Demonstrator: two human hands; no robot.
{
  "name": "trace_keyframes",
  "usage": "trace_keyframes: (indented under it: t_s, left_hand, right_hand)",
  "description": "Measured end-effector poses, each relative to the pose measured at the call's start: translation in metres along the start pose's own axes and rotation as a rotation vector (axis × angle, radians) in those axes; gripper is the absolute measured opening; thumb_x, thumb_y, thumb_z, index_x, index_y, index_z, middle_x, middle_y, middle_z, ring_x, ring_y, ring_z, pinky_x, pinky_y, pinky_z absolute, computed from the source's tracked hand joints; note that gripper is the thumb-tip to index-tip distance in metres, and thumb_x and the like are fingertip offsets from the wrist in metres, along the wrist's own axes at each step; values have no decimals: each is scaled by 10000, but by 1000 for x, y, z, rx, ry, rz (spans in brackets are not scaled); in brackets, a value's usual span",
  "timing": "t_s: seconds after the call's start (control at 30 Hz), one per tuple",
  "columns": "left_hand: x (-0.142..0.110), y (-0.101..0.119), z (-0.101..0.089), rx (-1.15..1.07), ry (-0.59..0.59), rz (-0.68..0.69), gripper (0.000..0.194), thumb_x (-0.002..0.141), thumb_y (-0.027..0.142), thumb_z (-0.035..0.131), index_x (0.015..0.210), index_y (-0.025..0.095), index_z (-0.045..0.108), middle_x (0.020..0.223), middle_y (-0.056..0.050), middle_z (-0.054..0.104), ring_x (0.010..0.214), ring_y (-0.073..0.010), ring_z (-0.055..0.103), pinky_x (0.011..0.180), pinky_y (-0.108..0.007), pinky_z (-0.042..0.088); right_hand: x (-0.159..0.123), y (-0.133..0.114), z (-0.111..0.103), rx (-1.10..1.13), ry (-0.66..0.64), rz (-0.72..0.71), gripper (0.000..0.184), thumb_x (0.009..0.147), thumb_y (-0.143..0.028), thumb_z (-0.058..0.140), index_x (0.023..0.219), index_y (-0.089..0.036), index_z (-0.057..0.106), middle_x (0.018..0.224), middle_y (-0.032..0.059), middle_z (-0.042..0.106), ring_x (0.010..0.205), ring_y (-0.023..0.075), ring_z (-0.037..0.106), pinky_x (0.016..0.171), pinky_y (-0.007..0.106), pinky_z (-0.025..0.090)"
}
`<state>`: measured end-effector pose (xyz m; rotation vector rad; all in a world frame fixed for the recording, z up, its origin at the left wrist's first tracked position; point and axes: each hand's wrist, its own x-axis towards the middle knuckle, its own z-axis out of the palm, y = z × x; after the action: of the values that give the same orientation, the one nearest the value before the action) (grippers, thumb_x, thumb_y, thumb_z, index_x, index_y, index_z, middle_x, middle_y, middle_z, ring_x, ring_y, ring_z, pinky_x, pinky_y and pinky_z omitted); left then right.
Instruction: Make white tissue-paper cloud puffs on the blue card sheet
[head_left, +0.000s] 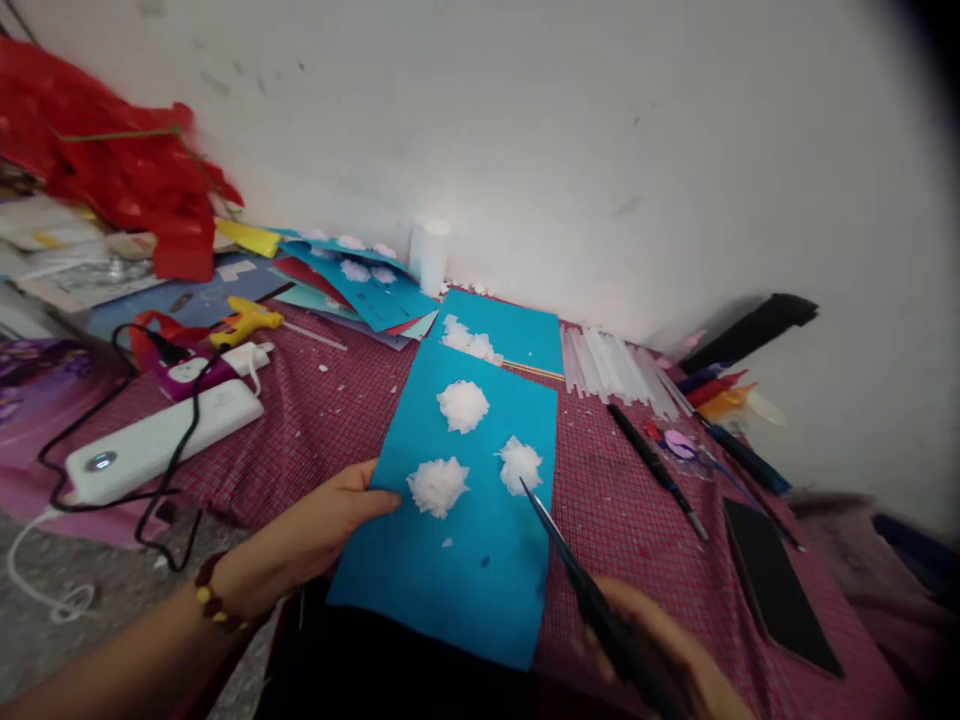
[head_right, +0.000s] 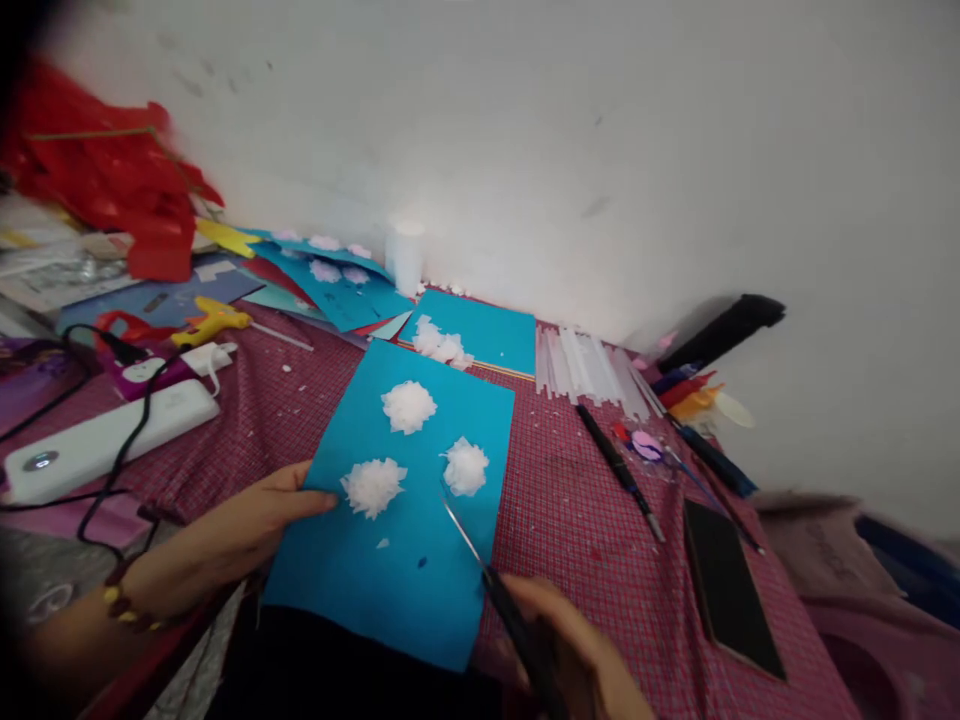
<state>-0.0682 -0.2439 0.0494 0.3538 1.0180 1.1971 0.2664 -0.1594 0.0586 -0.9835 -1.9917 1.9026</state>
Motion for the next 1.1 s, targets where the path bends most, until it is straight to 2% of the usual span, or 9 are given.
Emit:
trace_keyframes:
  t_s: [0.13,0.27,0.5,0.57,0.67,0.8,0.93,1.03,1.1]
  left_hand:
    - [5,19,-7,121,-3,-32,407,727,142,690,1132,170,652,972,-106,744,801,-259,706,801,-416,538]
    - [6,22,-3,178,-15,-45,477,733,166,698,1202,199,613,992,-94,743,860,-273,703,847,-432,524]
    - [-3,15,3,327,16,-11,420,765,294,697,1173,217,636,924,-62,747,752,-251,697,753,-388,545]
    - [-7,14,4,354,11,3,389,783,296,677,1161,216,640,910,-52,744,749,-242,690,753,-378,541]
    - [-12,13,7,374,-3,12,370,797,295,662,1157,209,636,912,-52,739,745,-238,683,731,-364,538]
    - [-16,12,10,383,-10,15,337,805,291,657,1133,217,645,925,-46,737,752,-236,682,722,-349,533]
    - [-17,13,13,373,-17,10,331,810,286,651,1137,235,646,934,-37,739,769,-239,686,729,-351,534]
    - [-18,12,14,375,1,5,354,809,289,654,1157,232,638,937,-41,741,776,-245,690,735,-356,537]
    - [-19,12,15,391,20,9,376,803,296,662,1171,226,631,950,-46,741,786,-252,692,740,-361,540]
  right_hand:
    - [10,4,-4,-401,239,-86,495,786,-305,648,1276,-260,596,1290,124,607,1234,317,521,1037,512,386]
    - [23,-3,-2,-555,226,-138,588,723,-144,634,1285,-311,583,1331,90,585,1305,335,439,1052,572,341]
    - [30,-27,-1,-534,170,-145,565,748,-177,658,1291,-311,577,1316,88,598,1274,330,480,1050,552,365]
    - [31,-37,2,-525,151,-198,540,767,-197,650,1289,-314,580,1273,85,629,1224,317,534,1008,497,441]
    - [32,-52,7,-486,138,-289,526,778,-179,635,1279,-334,588,1168,72,682,1053,266,649,858,357,561]
    - [28,-58,11,-453,134,-331,547,775,-141,628,1278,-352,586,1100,54,705,932,229,685,735,279,583]
    - [23,-50,10,-465,122,-301,555,777,-122,607,1283,-350,581,1131,56,695,946,235,679,714,287,583]
    - [22,-41,8,-472,136,-257,554,767,-116,604,1273,-340,591,1203,56,669,1059,265,640,847,371,555]
    - [22,-37,6,-459,135,-230,541,765,-127,610,1270,-320,597,1241,61,651,1143,288,592,964,453,480]
